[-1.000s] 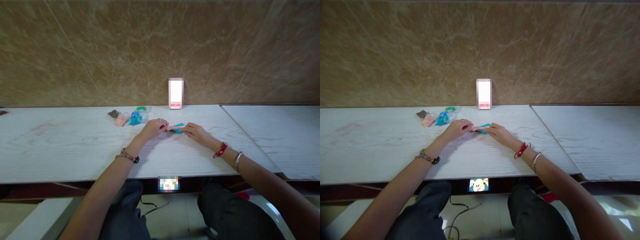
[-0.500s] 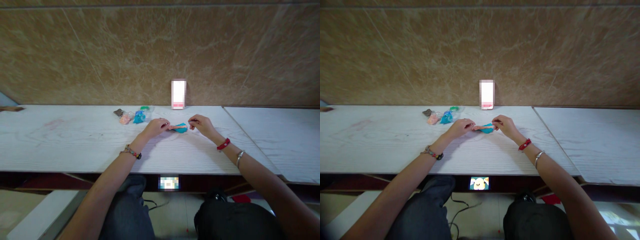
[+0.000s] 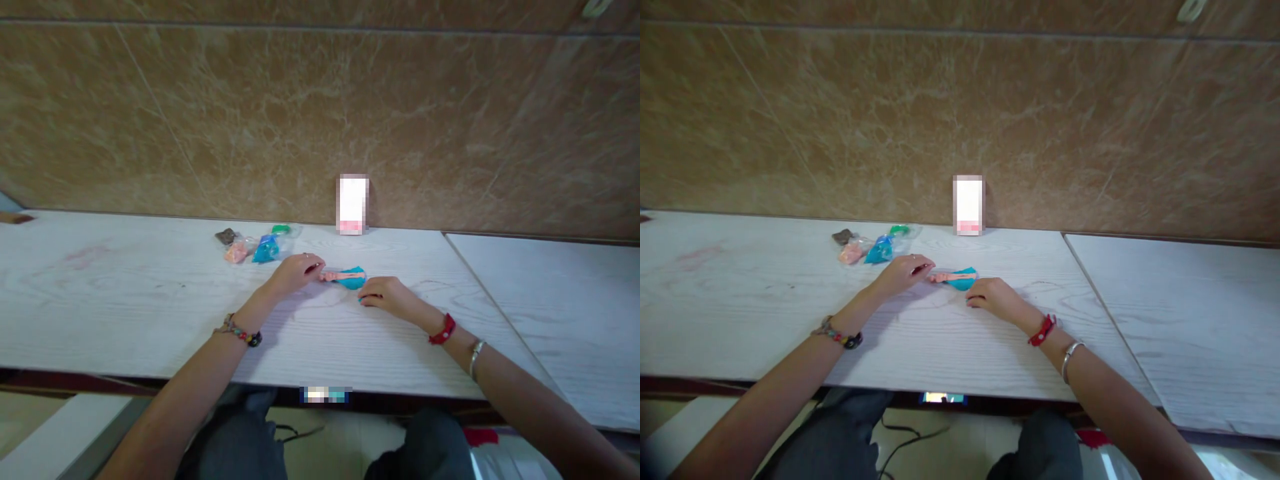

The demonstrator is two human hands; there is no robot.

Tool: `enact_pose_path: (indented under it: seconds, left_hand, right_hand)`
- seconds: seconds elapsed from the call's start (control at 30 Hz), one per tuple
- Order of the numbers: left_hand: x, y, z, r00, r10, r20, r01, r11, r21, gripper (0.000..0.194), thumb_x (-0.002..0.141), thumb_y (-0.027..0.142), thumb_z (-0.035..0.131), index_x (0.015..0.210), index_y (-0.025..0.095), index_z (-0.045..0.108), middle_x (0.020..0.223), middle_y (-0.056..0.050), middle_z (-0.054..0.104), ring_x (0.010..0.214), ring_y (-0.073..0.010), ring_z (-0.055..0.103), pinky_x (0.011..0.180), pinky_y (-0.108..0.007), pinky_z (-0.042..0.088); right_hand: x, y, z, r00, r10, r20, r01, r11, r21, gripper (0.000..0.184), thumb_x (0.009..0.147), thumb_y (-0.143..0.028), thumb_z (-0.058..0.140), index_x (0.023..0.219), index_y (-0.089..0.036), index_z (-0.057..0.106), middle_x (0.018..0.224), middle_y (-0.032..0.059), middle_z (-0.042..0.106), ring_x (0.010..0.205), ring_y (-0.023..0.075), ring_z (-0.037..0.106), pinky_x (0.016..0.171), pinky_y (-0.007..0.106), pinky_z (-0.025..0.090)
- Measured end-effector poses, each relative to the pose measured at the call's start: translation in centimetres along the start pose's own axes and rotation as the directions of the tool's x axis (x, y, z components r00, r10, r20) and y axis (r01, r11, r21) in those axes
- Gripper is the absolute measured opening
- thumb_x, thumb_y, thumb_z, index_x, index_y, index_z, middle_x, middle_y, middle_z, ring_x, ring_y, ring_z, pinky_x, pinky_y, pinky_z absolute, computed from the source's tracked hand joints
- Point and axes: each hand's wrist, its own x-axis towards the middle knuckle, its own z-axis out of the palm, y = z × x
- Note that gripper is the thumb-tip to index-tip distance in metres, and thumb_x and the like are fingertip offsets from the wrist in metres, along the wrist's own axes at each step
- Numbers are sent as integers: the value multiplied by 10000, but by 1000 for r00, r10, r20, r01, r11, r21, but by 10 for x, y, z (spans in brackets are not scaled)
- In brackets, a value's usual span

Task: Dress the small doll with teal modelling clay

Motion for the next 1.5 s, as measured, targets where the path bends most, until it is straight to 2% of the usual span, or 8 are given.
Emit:
enact_pose_path:
  seconds: [0.17,0.57,0.77,0.97,1.17,1.3,1.37,1.5]
  left_hand:
    - [-3,0,-2,999,-20,43,23,998,-59,242,875,242,425,789,149,631,720,-34,672,660,-137,601,627,-248,437]
    - [0,7,3,995,-95,22,97,989,-108,254,863,252,422,750,159,629,686,-21,658,633,-125,576,640,-246,430]
    - [2,14,10,962,-210,-176,180,969,-170,213,842,234,434,792,144,620,747,-42,673,657,-125,587,627,-234,444]
    - [2,13,-5,950,-235,-207,207,967,-150,192,838,224,445,798,149,618,734,-28,664,646,-114,578,627,-219,440]
    - [0,9,-6,993,-58,-101,52,997,-58,200,840,183,429,772,153,615,778,-35,679,710,-122,604,652,-220,441]
    - [1,9,-5,997,41,-71,-40,999,15,214,855,196,417,788,143,614,738,-36,666,680,-119,597,606,-217,425]
    - [2,8,-6,997,57,-57,-54,997,53,220,853,195,410,784,143,612,734,-34,659,681,-120,595,596,-220,417]
    - [2,8,-8,999,47,-26,-44,994,105,224,850,197,413,752,145,608,703,-28,650,643,-114,581,571,-221,401]
  right_hand:
    - [-12,3,6,998,-56,-22,52,987,-154,175,824,-222,551,887,-180,709,918,75,641,793,158,629,746,275,512]
    - [-5,0,8,987,-156,40,160,981,-108,253,853,-193,490,1059,-179,637,1003,77,645,897,164,618,821,297,499]
    - [7,-15,15,987,-157,38,159,985,-61,162,816,-148,542,922,-155,664,918,80,693,880,174,635,805,302,496]
    - [7,-10,20,992,-124,12,125,991,-46,172,807,-171,568,948,-187,667,874,49,698,815,158,637,752,286,503]
    - [-4,-10,19,979,-204,-25,193,955,-226,206,843,-209,524,980,-176,674,1101,94,634,1001,194,580,861,343,479]
    - [-11,-20,16,977,-207,46,210,927,-309,263,865,-250,494,1069,-164,634,1124,101,624,1006,225,554,851,398,461]
    - [-11,-23,14,984,-170,42,173,908,-381,287,874,-264,478,1104,-157,611,1167,109,606,1026,254,532,826,423,445]
    - [-12,-24,11,969,-223,103,246,892,-379,267,905,-273,421,1023,-175,640,1070,61,662,973,222,541,807,374,411]
